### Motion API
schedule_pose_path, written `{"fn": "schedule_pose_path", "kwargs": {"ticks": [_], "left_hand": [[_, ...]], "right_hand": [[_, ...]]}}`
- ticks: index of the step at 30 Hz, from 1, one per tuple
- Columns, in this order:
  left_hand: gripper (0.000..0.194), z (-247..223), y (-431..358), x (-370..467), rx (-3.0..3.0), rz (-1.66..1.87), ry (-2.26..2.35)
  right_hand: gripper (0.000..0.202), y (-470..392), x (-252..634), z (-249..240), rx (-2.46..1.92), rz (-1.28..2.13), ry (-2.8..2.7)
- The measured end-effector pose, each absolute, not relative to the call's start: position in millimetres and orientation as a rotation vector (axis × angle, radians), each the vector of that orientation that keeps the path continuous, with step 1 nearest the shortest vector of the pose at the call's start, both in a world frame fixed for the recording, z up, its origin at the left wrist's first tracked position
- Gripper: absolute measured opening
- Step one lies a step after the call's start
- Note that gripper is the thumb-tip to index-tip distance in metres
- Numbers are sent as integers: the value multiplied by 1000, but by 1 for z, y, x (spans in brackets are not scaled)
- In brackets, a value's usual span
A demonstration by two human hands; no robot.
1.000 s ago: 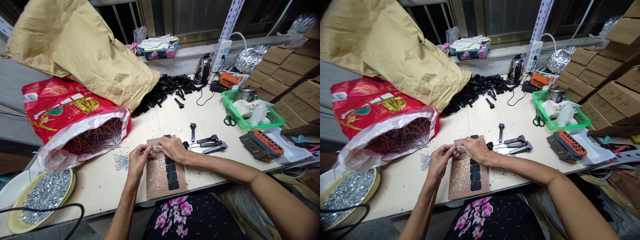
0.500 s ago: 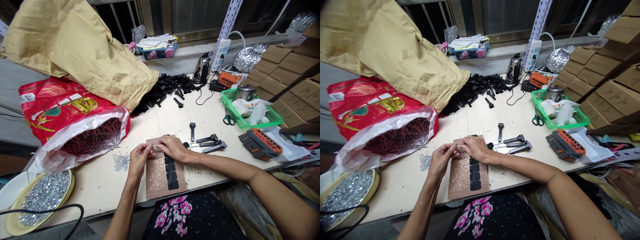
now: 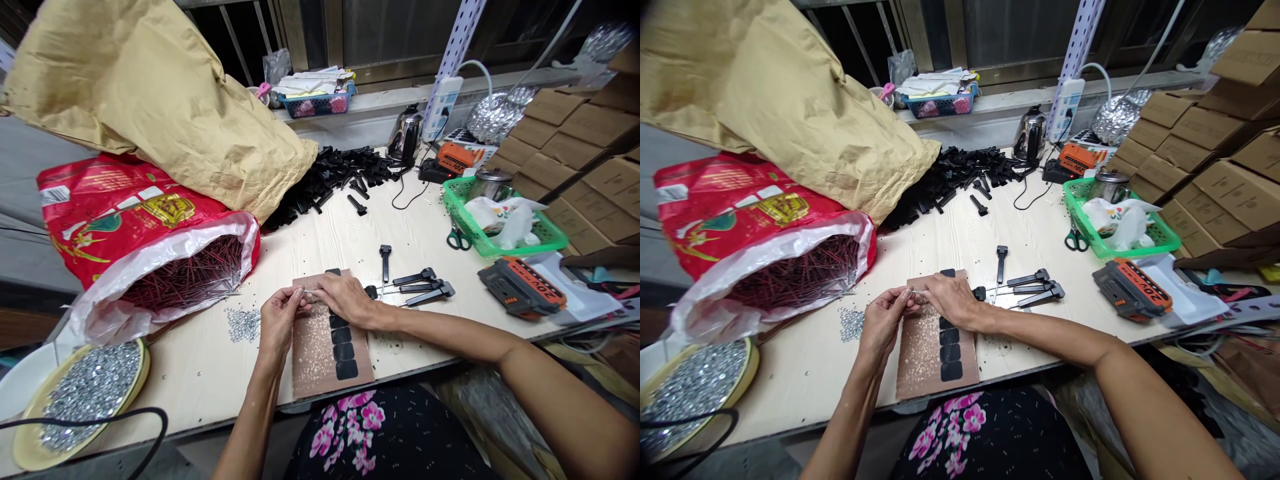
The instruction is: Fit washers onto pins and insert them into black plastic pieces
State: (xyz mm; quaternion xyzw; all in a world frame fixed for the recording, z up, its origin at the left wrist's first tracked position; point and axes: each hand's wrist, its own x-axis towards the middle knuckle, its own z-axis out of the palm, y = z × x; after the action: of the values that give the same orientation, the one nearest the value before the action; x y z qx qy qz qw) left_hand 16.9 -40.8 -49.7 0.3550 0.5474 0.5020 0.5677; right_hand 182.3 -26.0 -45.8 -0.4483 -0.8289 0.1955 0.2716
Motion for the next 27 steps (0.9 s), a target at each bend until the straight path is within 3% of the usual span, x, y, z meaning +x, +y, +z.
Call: {"fn": "schedule_pose_path", "kwargs": {"ticks": [4,8,11,16,21,27], "left_hand": [[34,-47,-41,18,889,1168,1314],[36,-47,-39,17,810,1143,1260],[37,-46,-37,15,748,1095,1210],[36,-47,-40,18,751,1091,1200],[29,-46,-47,27,945,1196,1346],[34,-42,-33,20,488,1289,1062]], "right_hand": [[32,-17,184,-46,-1140,1121,-1999],[34,-11,184,-49,-1137,1283,-1876],[32,-15,186,-47,-1124,1147,-1959],[22,-26,191,-41,-1163,579,-2205],[36,-19,197,-36,-1128,1089,-2223],[25,-27,198,-27,-1159,713,-2183]]}}
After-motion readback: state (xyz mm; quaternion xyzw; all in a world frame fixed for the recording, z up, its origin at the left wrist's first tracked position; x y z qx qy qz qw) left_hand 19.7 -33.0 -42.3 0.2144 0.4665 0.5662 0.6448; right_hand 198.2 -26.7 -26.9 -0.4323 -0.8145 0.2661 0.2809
